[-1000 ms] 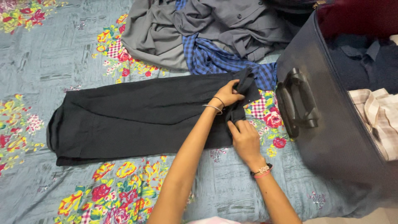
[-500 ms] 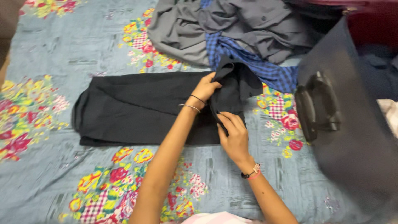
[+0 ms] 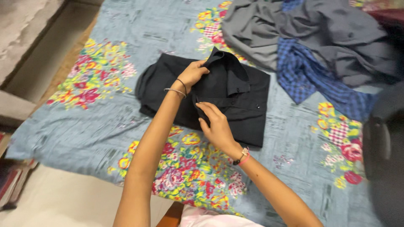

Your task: The person folds a black shirt and a blue checkered shirt on a bed and places them into a suitcase.

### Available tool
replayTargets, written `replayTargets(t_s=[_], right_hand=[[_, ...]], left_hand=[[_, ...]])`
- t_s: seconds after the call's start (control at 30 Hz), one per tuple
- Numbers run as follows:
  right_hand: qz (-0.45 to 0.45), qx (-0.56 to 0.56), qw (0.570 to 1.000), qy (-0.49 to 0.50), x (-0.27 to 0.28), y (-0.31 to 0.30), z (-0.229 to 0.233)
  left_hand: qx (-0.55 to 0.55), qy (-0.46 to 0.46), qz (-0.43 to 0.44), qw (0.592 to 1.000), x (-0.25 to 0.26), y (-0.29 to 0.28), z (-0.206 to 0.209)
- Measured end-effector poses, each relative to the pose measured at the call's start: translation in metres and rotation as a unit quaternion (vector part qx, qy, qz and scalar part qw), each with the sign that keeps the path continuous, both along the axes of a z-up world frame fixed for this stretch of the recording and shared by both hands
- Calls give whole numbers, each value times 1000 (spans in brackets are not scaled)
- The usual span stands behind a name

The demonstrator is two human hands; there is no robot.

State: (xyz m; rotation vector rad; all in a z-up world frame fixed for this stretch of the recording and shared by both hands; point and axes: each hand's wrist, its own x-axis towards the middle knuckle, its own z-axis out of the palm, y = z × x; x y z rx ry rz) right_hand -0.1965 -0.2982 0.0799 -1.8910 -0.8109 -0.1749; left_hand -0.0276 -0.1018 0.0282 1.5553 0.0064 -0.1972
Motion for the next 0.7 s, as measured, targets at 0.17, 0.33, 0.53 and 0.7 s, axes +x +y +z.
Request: replayTargets(t_s=[0.17,0.33,0.53,0.7], right_hand=[[46,15,999,16,8,53,-11],[60,19,998,10,16,101,-17],[88,36,995,-3,22,146,-18],[117,34,993,-3,25,132,-25]], left_hand=[[53,-2,27,998,1,54,-10],[77,13,49,996,13,108,-18],[124,-18,81,989,34,174,-53],[396,-121,262,872,17,210,-88]])
